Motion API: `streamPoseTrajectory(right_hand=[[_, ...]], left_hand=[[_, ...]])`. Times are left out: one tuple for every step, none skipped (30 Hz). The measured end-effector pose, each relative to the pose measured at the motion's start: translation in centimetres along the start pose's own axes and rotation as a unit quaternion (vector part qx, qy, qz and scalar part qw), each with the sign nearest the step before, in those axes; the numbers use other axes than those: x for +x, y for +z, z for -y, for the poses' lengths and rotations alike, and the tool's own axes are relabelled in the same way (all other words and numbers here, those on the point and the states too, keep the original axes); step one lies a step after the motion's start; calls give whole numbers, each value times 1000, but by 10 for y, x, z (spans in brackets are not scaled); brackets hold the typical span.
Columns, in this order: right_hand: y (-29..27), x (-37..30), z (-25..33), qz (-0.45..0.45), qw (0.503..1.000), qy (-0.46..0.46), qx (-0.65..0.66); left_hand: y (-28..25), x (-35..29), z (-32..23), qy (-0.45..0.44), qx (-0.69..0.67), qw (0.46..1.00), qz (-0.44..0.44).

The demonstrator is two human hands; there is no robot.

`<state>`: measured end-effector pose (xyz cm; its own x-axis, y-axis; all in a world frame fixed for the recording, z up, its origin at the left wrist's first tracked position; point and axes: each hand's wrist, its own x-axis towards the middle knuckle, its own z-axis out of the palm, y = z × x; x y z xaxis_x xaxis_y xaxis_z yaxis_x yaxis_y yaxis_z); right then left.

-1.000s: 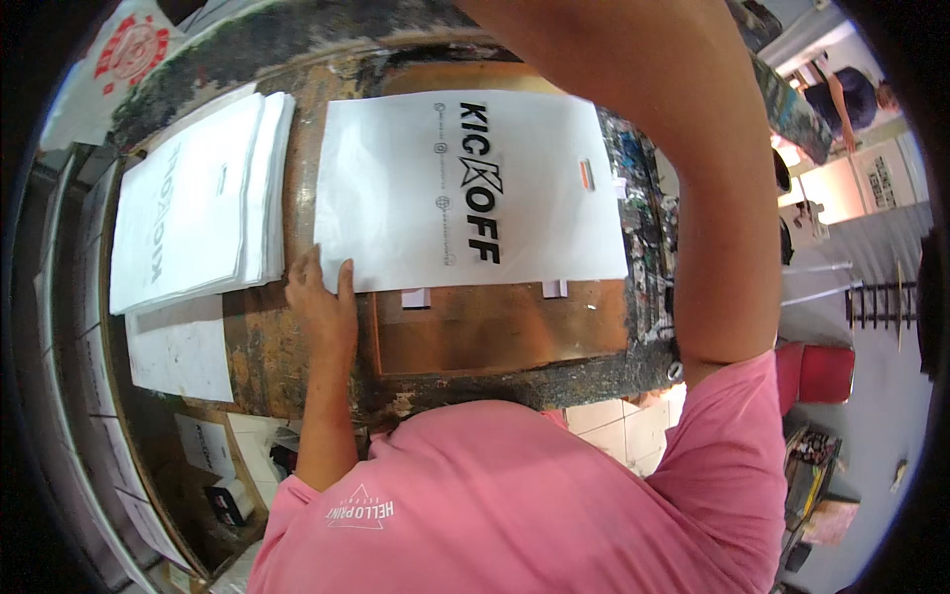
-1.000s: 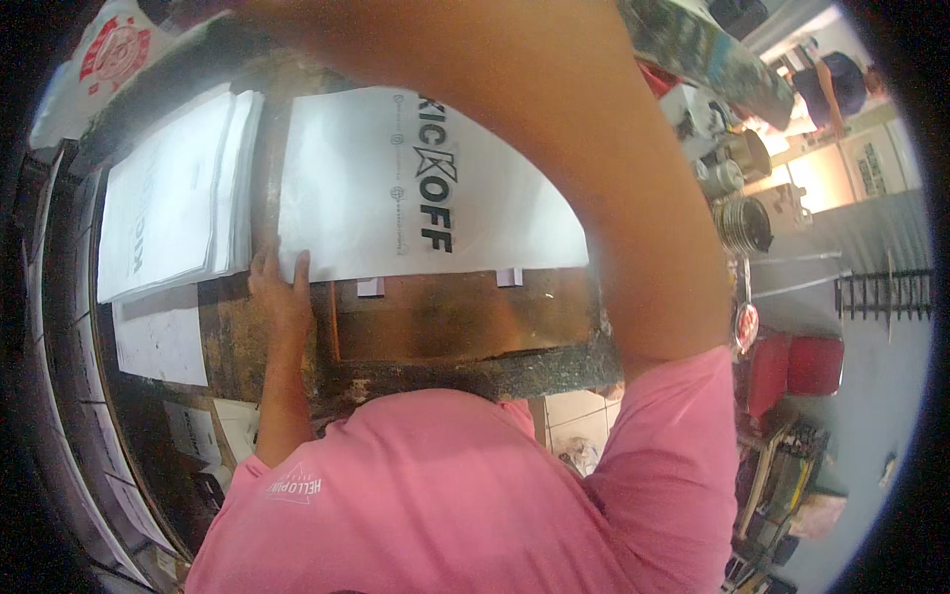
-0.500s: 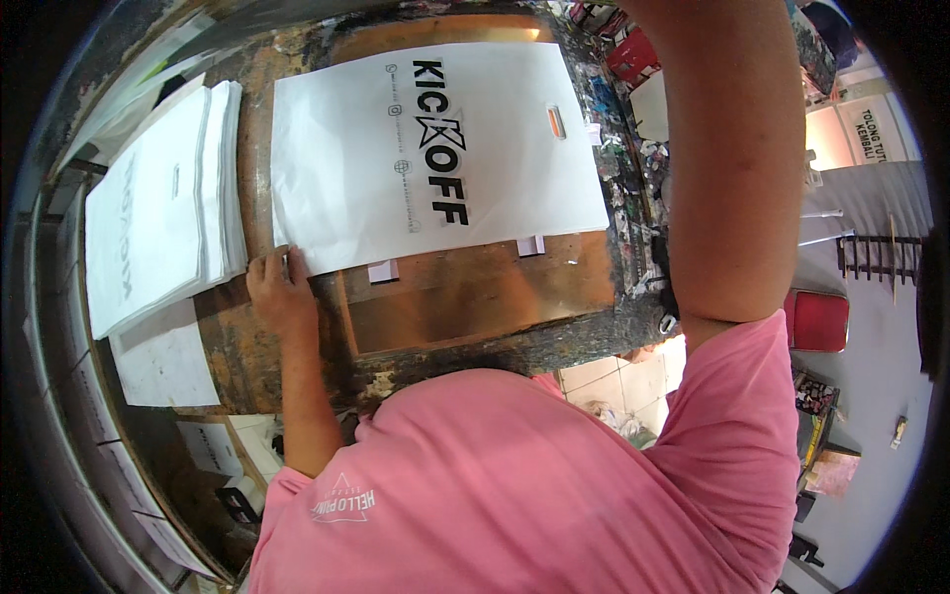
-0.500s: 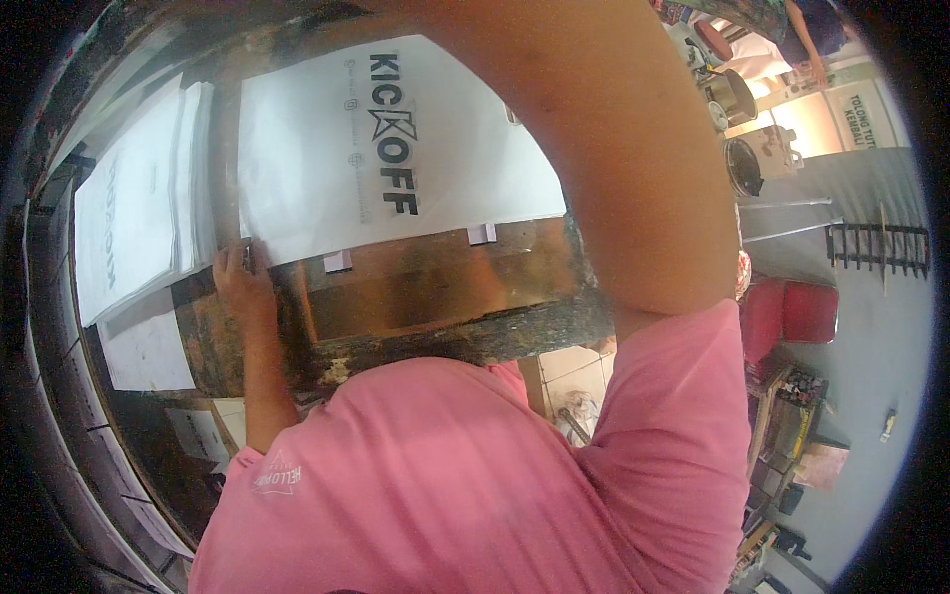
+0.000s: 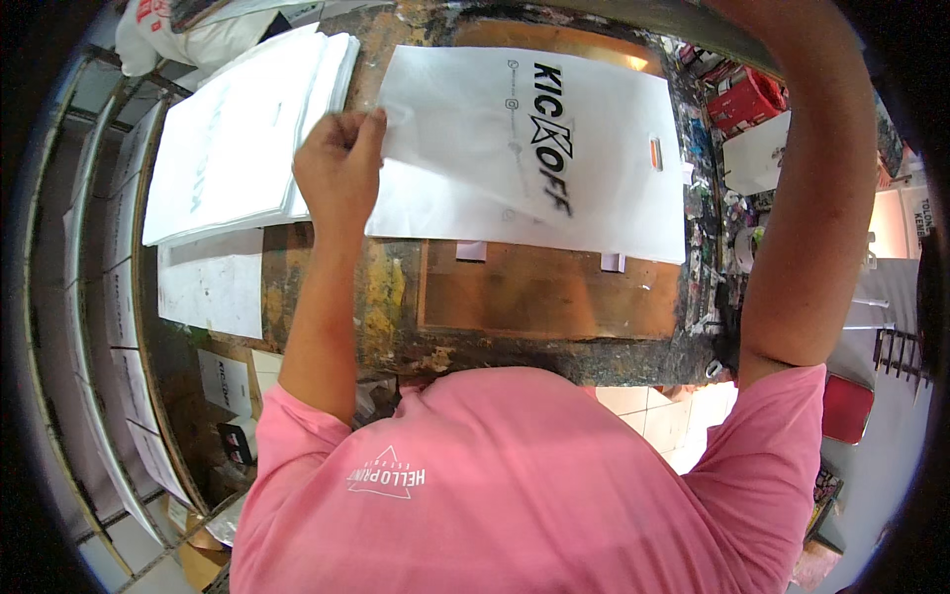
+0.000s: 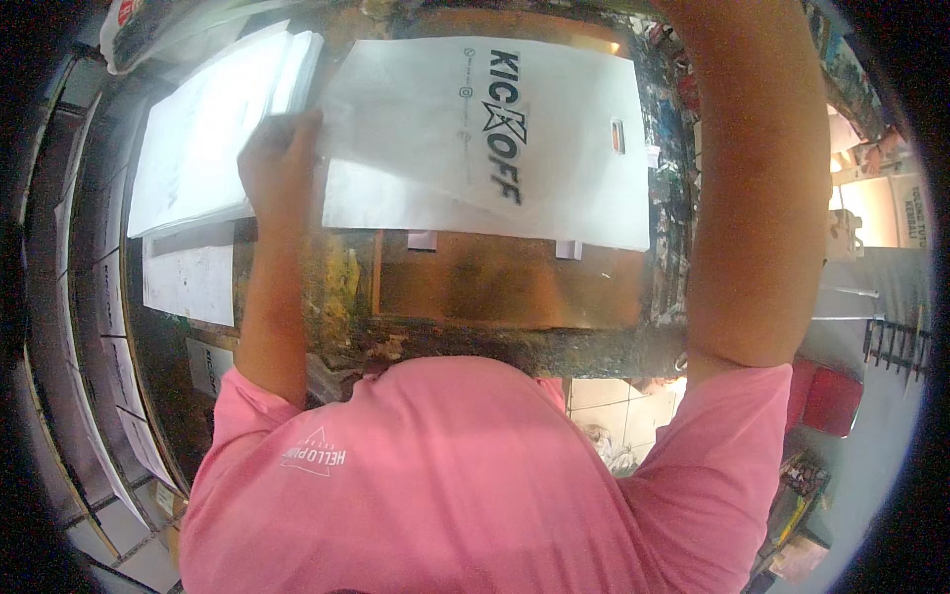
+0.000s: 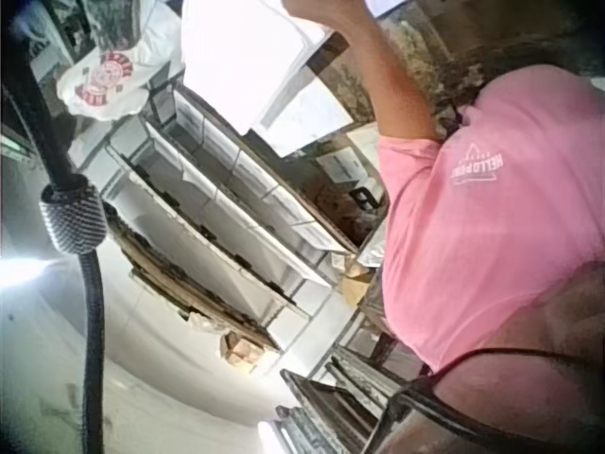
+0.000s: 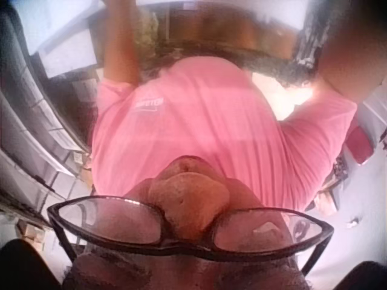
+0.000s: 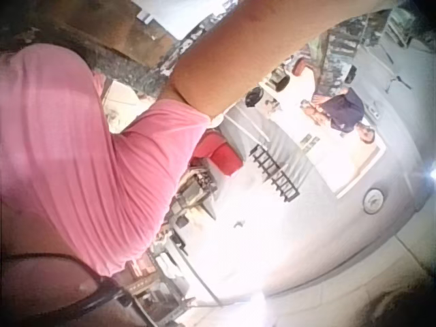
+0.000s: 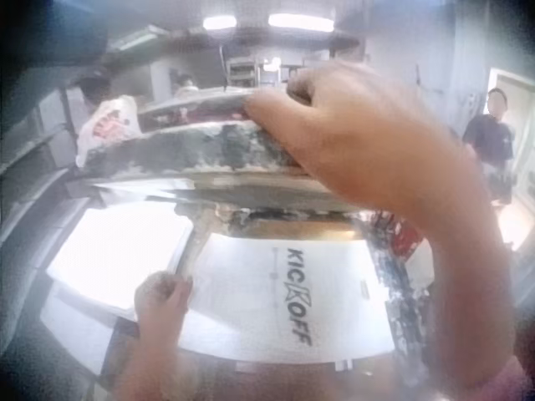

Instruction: The person performs screen printing on plastic bags by placing a bag on the base, lowering the printing screen, spreading ink with a squeegee, and then lifting the screen to remove the printed bag.

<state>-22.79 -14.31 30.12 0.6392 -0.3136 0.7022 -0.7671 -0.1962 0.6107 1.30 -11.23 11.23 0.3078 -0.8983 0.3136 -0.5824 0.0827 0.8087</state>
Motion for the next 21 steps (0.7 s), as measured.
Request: streamPoseTrajectory(right_hand=[[4,4,-6,-33,997,-14,66],[2,5,-11,-3,993,15,119],[-2,6,-14,28,984,47,170],[-26,12,-9,113,963,126,208],[-29,13,-11,140,947,158,242],[-25,20,-2,162,926,179,289],[-20,18,-11,140,925,167,312],[-22,19,-13,141,926,169,306],[-24,20,-15,142,928,173,299],[-26,22,-15,142,928,174,296],[-16,13,-20,134,932,174,287],[-8,7,-25,128,936,177,276],[-9,8,-27,183,912,196,312],[-7,9,-25,179,910,203,315],[-3,10,-22,176,907,209,321],[-1,8,-24,175,918,200,296],[2,5,-25,175,928,193,266],[6,4,-26,172,937,183,243],[12,1,-22,151,951,169,212],[-2,-1,-29,164,954,178,179],[-6,-8,-33,168,954,185,167]], left_hand=[[-2,7,-7,-19,-24,1000,-3],[-5,12,-14,-37,-48,998,-5],[-9,16,-20,-53,-73,996,-5],[-13,18,-11,-35,-123,992,-9],[-17,17,1,-63,-160,985,-15],[-30,17,24,-102,-190,976,-34],[-40,25,39,-122,-224,966,-30],[-48,34,52,-144,-258,955,-22],[-56,48,60,-161,-286,945,-5],[-71,61,72,-173,-277,945,21],[-90,75,86,-175,-252,952,13],[-109,91,102,-177,-226,958,7],[-132,109,123,-193,-215,957,26],[-156,127,146,-212,-204,955,44],[-181,145,170,-220,-186,956,56],[-199,163,187,-227,-169,956,77],[-210,180,189,-240,-110,958,112],[-224,194,208,-232,-99,962,108],[-246,211,231,-239,-36,963,119],[-258,241,241,-229,20,963,142],[-285,255,252,-225,51,966,116]])
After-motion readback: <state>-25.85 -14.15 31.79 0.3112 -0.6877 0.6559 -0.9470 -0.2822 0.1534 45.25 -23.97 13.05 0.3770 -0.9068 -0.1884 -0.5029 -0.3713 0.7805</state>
